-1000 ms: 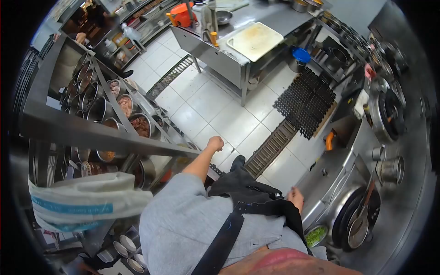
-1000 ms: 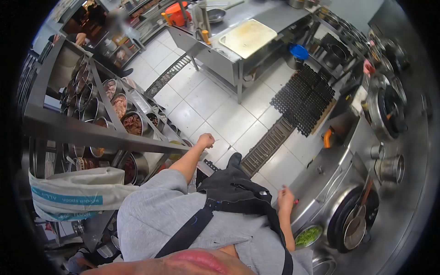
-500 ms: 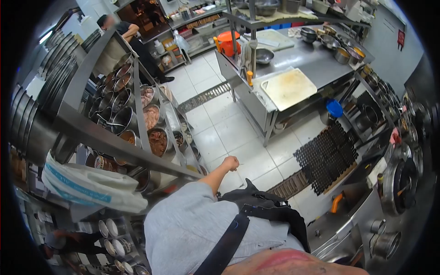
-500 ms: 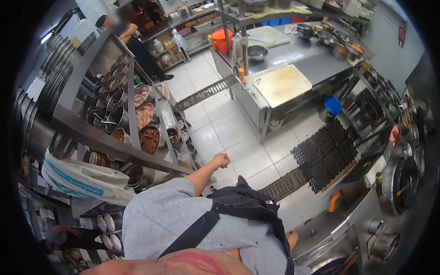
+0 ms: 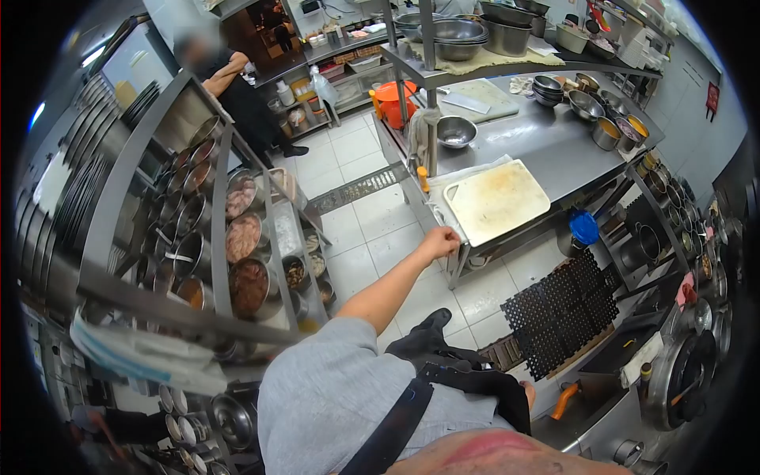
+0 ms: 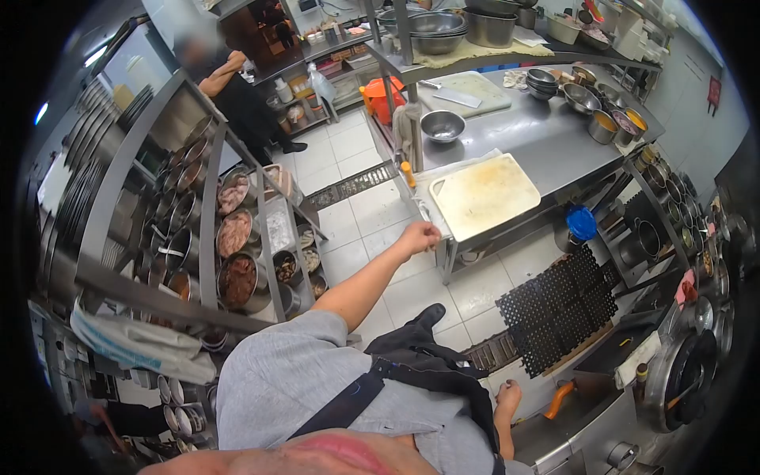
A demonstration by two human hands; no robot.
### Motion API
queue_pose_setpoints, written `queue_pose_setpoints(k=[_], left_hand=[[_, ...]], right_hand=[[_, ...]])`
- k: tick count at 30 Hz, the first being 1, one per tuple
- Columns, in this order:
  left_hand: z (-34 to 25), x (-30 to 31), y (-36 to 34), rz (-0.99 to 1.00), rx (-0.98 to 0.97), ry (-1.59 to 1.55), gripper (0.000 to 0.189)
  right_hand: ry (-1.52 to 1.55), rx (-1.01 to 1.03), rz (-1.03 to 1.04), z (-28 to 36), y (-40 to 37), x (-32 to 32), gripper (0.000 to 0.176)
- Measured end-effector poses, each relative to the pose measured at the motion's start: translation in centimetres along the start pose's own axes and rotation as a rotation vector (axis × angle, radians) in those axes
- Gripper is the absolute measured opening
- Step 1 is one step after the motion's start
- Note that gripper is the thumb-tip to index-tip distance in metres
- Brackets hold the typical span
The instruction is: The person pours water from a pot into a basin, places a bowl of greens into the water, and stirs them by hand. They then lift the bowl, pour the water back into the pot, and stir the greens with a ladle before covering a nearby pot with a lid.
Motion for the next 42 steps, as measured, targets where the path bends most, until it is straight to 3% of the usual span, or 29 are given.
queue_pose_setpoints(k=[3, 6, 8, 12, 13, 15, 16, 18, 20, 22, 23, 25, 27, 29, 32, 33, 34, 37, 39, 40, 41, 42], left_hand=[[-5.4, -0.2, 5.7, 0.027, -0.106, -0.056, 0.008], [-9.5, 0.0, 13.4, 0.04, -0.209, 0.014, 0.006], [-13.2, 1.1, 18.3, -0.042, -0.377, 0.054, 0.005], [-20.2, 4.7, 26.7, -0.42, -0.62, 0.456, 0.015], [-20.0, 5.4, 29.9, -0.416, -0.614, 0.447, 0.015], [-17.7, 8.7, 35.0, -0.57, -0.33, 0.595, 0.028], [-17.1, 8.7, 35.5, -0.578, -0.319, 0.58, 0.028], [-15.8, 8.5, 33.3, -0.591, 0.097, 0.949, 0.054], [-15.0, 5.4, 32.9, -0.467, -0.255, 0.843, 0.06], [-15.4, 4.4, 26.1, -0.229, -0.393, 0.54, 0.055], [-13.5, 4.1, 24.0, -0.262, -0.618, 0.379, 0.057], [-10.7, 5.6, 18.1, -0.261, -0.69, 0.296, 0.049], [-4.0, 8.5, 14.9, -0.308, -0.565, -0.251, 0.039], [1.6, 12.2, 12.1, -0.341, -0.219, -0.304, 0.042], [3.0, 19.4, 9.5, -0.589, -0.156, -0.35, 0.062], [2.1, 21.4, 9.7, -0.654, -0.23, -0.333, 0.067], [0.4, 23.1, 9.6, -0.698, -0.283, -0.322, 0.069], [-3.0, 25.4, 13.9, -0.629, -0.342, -0.301, 0.07], [-6.3, 24.8, 18.0, -0.617, -0.629, 0.249, 0.069], [-6.1, 24.7, 20.1, -0.56, -0.553, 0.233, 0.066], [-6.4, 23.7, 22.7, -0.467, -0.493, 0.217, 0.063], [-4.8, 23.3, 26.0, -0.349, -0.287, 0.357, 0.049]], right_hand=[[-0.137, 0.015, -0.107, -5.2, 2.6, -4.5, 0.028], [-0.104, -0.08, -0.029, -3.8, 2.8, -5.1, 0.025], [-0.091, -0.117, -0.016, -2.6, 3.4, -5.4, 0.025], [-0.085, -0.153, -0.02, 0.5, 6.0, -5.2, 0.025], [-0.085, -0.158, -0.024, 1.3, 6.8, -5.1, 0.025], [-0.089, -0.152, -0.031, 3.2, 8.3, -4.7, 0.024], [-0.095, -0.145, -0.035, 4.1, 8.8, -4.3, 0.024], [-0.106, -0.128, -0.039, 5.1, 10.0, -3.8, 0.024], [-0.099, -0.107, -0.048, 6.7, 11.1, -3.4, 0.024], [-0.095, -0.075, -0.068, 8.1, 12.2, -2.8, 0.024], [-0.096, -0.056, -0.075, 8.8, 12.9, -2.5, 0.023], [-0.097, -0.019, -0.097, 10.7, 14.5, -1.6, 0.023], [-0.163, 0.015, -0.06, 11.2, 14.7, -1.7, 0.022], [-0.326, 0.156, -0.087, 8.7, 16.8, -3.8, 0.022], [-0.293, 0.222, -0.168, 15.1, 13.6, -1.4, 0.019], [-0.068, -0.027, 0.0, 17.7, 12.1, -0.6, 0.017], [-0.151, 0.063, -0.101, 17.9, 12.1, -0.5, 0.016], [-0.136, 0.036, -0.079, 16.5, 11.3, -1.8, 0.019], [-0.154, -0.003, -0.064, 15.2, 10.0, -2.5, 0.022], [-0.076, -0.12, -0.013, 12.1, 10.2, -4.2, 0.025], [-0.071, -0.089, -0.067, 10.7, 9.6, -4.5, 0.026], [-0.211, -0.045, -0.129, 10.6, 7.9, -5.2, 0.03]])
Point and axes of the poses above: each hand's wrist, its own y-axis towards the middle knuckle, its own x-axis out of the back of the hand, z = x × y, the point moved 9 cm from there along y, towards the middle knuckle, and after that the axes turned 1 degree about -y, right-handed, at the moved point
